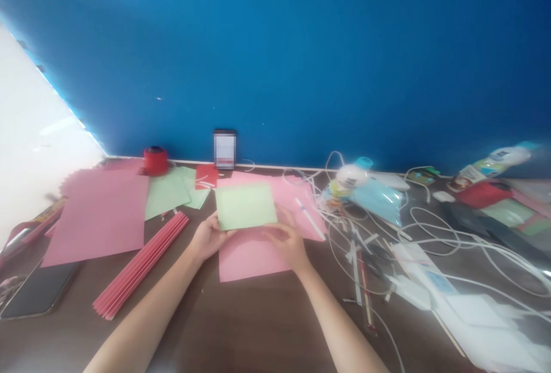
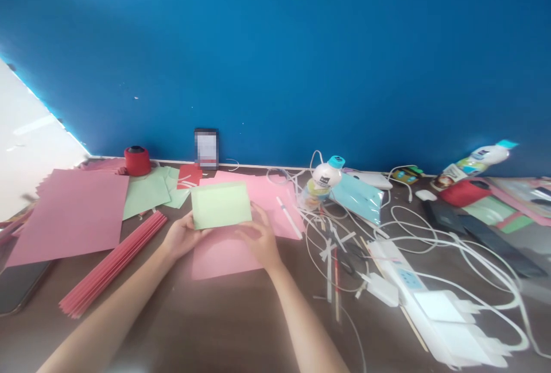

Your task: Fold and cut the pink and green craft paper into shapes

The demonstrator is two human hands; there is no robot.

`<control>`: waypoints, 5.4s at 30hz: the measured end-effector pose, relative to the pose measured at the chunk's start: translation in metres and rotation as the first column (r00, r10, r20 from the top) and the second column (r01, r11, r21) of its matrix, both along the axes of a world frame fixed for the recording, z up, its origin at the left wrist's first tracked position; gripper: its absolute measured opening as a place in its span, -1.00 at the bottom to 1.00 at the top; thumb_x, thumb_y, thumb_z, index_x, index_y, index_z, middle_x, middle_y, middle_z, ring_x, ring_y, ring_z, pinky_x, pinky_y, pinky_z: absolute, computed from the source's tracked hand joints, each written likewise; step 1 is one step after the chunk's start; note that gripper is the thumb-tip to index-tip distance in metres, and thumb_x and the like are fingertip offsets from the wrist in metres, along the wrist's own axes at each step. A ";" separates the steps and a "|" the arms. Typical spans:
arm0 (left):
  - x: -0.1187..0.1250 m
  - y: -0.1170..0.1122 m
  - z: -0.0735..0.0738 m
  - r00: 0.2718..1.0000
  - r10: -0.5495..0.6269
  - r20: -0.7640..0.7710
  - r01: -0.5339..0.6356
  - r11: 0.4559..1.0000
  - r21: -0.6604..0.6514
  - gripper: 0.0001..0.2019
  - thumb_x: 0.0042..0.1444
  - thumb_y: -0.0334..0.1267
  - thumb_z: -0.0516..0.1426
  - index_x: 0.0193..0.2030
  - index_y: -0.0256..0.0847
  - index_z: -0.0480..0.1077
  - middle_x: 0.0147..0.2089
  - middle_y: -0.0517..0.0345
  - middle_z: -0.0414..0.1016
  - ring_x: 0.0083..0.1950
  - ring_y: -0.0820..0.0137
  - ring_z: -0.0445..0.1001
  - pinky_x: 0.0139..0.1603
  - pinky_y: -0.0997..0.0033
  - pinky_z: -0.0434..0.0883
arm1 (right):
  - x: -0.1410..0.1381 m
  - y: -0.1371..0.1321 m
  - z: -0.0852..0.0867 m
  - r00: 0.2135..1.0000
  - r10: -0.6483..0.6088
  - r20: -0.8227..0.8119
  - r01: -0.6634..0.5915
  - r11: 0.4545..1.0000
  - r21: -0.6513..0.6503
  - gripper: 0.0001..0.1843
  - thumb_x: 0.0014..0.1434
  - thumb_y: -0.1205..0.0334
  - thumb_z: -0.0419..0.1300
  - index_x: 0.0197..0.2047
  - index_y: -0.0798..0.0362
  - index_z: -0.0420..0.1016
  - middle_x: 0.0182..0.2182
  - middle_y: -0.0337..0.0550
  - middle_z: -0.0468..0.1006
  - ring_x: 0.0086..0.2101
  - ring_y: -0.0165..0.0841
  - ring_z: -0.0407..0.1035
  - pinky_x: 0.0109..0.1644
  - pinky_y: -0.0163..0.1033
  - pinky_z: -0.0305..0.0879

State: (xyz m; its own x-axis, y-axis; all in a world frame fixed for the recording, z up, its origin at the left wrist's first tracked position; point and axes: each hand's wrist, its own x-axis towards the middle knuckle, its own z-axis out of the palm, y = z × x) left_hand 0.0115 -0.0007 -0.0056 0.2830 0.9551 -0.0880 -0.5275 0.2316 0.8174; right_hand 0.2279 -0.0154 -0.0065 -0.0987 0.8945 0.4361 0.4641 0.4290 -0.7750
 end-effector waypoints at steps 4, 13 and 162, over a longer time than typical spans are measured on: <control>-0.004 0.000 0.001 0.988 -0.024 0.154 0.033 0.998 -0.059 -0.33 -0.34 -0.55 -0.09 0.04 -0.18 0.24 0.05 0.07 0.39 0.12 0.19 0.30 0.06 0.06 0.32 | 0.000 0.001 0.005 0.980 -0.032 -0.194 0.008 0.992 -0.123 -0.87 -0.07 0.17 0.29 -0.39 0.00 0.55 0.04 -0.07 0.35 0.07 -0.17 0.19 0.16 -0.02 0.10; -0.006 -0.002 -0.007 0.953 -0.170 0.249 0.194 0.978 -0.076 -0.24 -0.30 -0.67 -0.09 0.14 -0.15 0.16 0.15 0.07 0.31 0.21 0.17 0.18 0.23 0.01 0.10 | 0.010 0.011 -0.009 0.811 -0.109 -0.574 -0.075 0.955 -0.288 -0.82 -0.09 0.30 0.17 -0.36 0.00 0.54 -0.07 -0.13 0.47 0.00 -0.16 0.29 0.07 -0.03 0.18; 0.029 -0.021 0.000 0.965 0.183 -0.190 -0.186 0.983 -0.002 -0.48 -0.13 -0.21 0.26 0.01 -0.22 0.24 -0.06 -0.05 0.47 -0.16 0.25 0.51 -0.17 0.26 0.48 | -0.034 -0.008 0.008 0.757 -0.304 -0.579 -0.054 0.854 -0.518 -0.62 -0.27 0.16 0.36 -0.32 0.14 0.52 -0.43 -0.08 0.60 -0.40 -0.18 0.50 -0.28 -0.15 0.44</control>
